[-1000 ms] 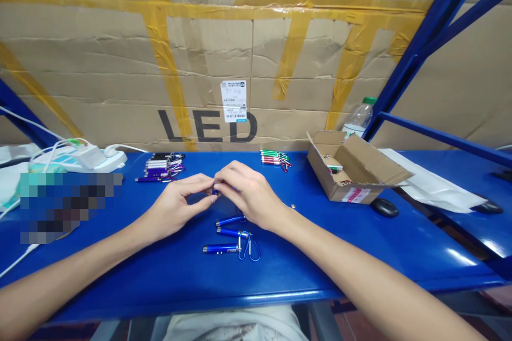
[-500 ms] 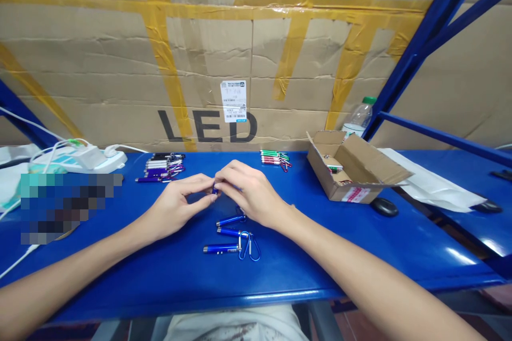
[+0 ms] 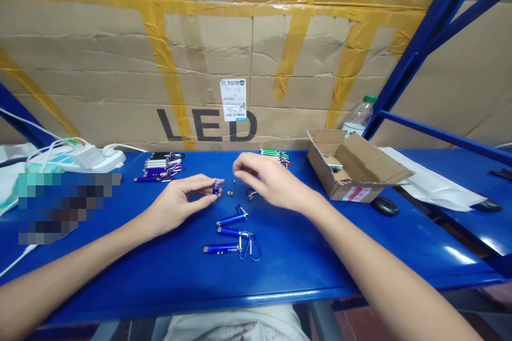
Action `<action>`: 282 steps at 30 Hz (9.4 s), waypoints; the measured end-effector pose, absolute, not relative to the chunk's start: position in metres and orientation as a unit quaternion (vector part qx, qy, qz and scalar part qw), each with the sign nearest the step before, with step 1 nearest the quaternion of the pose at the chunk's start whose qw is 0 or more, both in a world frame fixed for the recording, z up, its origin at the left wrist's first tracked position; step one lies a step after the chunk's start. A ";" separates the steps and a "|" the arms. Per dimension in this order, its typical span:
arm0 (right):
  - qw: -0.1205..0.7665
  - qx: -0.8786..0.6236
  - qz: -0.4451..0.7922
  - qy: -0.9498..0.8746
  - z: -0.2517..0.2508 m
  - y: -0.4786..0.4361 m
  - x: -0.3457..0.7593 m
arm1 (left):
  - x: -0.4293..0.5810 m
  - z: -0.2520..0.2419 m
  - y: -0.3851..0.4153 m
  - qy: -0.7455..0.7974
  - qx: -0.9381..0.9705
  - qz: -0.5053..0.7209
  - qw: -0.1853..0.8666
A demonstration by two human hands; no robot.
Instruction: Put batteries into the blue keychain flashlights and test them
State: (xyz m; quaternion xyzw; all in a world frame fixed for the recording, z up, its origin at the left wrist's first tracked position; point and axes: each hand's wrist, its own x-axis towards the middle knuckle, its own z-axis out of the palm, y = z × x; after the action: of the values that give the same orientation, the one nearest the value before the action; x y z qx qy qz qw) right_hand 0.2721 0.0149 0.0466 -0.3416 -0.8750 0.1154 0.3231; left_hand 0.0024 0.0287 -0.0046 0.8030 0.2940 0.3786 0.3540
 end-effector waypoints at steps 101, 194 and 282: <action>0.423 -0.278 0.053 -0.861 0.013 -0.002 0.226 | -0.002 0.018 0.016 0.256 0.872 0.320 0.269; 0.418 -0.314 0.221 -0.823 0.025 0.008 0.242 | 0.002 0.012 0.019 0.263 0.851 0.357 0.281; 0.349 -0.263 0.013 -0.899 0.011 0.002 0.229 | 0.000 0.015 0.016 0.265 0.873 0.317 0.260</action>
State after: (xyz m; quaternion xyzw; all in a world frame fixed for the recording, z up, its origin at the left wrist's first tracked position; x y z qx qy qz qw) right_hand 0.2292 0.0018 0.0109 -0.2627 -0.8995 0.0126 0.3489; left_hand -0.0003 0.0160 0.0150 0.8728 0.2649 0.3168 0.2601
